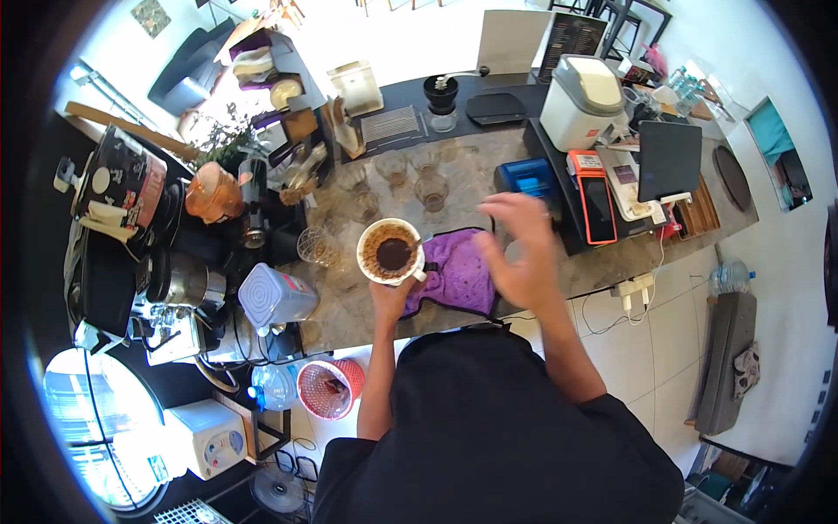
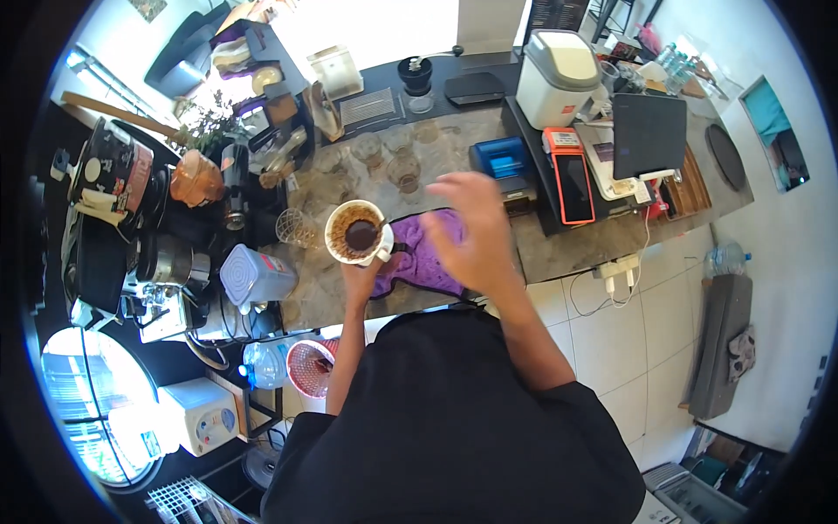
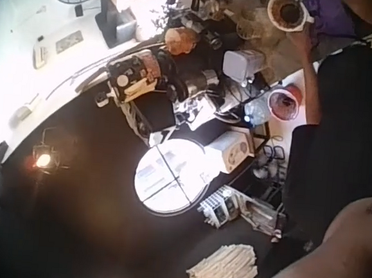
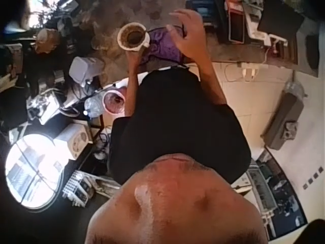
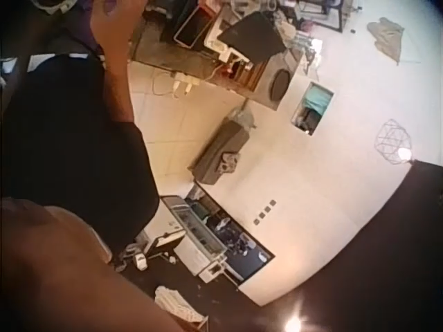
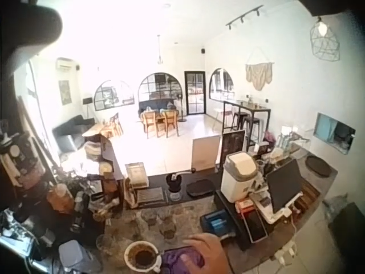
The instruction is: Preparing and testing coffee grounds in a cup, stirring with a spoon, and checking a digital screen.
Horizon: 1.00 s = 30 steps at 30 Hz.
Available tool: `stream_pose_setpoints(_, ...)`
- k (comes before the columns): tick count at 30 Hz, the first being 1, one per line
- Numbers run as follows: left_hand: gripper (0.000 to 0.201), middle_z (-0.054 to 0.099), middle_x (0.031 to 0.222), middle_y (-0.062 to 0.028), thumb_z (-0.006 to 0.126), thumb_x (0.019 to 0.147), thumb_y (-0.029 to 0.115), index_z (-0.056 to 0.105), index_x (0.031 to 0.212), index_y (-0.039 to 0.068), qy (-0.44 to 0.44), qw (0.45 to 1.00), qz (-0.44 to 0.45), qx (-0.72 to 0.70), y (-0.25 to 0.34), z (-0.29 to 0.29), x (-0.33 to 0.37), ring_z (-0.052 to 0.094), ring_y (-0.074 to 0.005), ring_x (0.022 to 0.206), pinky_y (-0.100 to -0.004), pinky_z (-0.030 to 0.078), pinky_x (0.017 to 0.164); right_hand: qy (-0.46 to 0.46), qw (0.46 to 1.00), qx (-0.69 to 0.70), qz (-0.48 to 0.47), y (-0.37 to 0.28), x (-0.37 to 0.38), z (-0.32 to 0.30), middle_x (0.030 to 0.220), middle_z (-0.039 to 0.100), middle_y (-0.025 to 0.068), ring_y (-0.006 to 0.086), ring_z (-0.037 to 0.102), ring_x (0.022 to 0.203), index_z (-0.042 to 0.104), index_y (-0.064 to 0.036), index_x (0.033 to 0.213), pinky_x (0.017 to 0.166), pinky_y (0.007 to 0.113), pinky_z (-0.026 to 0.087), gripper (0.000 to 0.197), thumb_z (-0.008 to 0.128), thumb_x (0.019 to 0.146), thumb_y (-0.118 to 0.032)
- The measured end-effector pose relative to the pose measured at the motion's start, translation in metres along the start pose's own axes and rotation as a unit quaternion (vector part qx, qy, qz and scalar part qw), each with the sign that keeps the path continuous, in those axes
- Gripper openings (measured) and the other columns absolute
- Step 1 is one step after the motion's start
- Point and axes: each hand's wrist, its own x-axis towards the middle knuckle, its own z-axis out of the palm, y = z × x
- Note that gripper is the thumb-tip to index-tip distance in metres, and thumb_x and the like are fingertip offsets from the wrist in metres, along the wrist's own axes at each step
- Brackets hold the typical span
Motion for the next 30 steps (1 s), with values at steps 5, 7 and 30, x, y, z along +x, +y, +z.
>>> stream_pose_setpoints(5, 0.05, 0.073, 0.118, -0.0102, 0.086, 0.081, 0.014, 0.067, 0.124, -0.003, -0.004, 0.999, -0.033, -0.02, 0.006, 0.0, 0.0, 0.069, -0.0182, 0.109, -0.035, 0.054, 0.097, -0.075, 0.994, -0.056, 0.062, 0.007, -0.01, 0.087, 0.109, 0.066, 0.0126, 0.0341, 0.06, 0.108, 0.071, -0.0056, 0.108, 0.092, 0.047, 0.048, 0.032, 0.076, 0.087, -0.029)
stream_pose_setpoints(7, 0.048, 0.074, 0.114, -0.0094, 0.086, 0.078, 0.01, 0.068, 0.12, -0.003, 0.006, 1.0, -0.018, -0.016, -0.001, 0.0, 0.002, 0.07, -0.0176, 0.103, -0.0344, 0.055, 0.093, -0.123, 0.985, -0.079, 0.088, 0.013, -0.009, 0.097, 0.105, 0.066, 0.0127, 0.0341, 0.06, 0.105, 0.071, -0.0053, 0.103, 0.091, 0.046, 0.048, 0.029, 0.076, 0.087, -0.029)
stream_pose_setpoints(30, 0.049, 0.075, 0.112, -0.0091, 0.087, 0.077, 0.008, 0.067, 0.12, -0.004, -0.009, 1.0, -0.005, -0.003, -0.005, -0.004, 0.007, 0.071, -0.0186, 0.102, -0.0346, 0.054, 0.095, -0.085, 0.995, -0.018, 0.057, 0.007, -0.014, 0.121, 0.128, 0.063, 0.0126, 0.0364, 0.048, 0.137, 0.072, -0.0035, 0.093, 0.112, 0.05, 0.034, 0.014, 0.071, 0.089, -0.017)
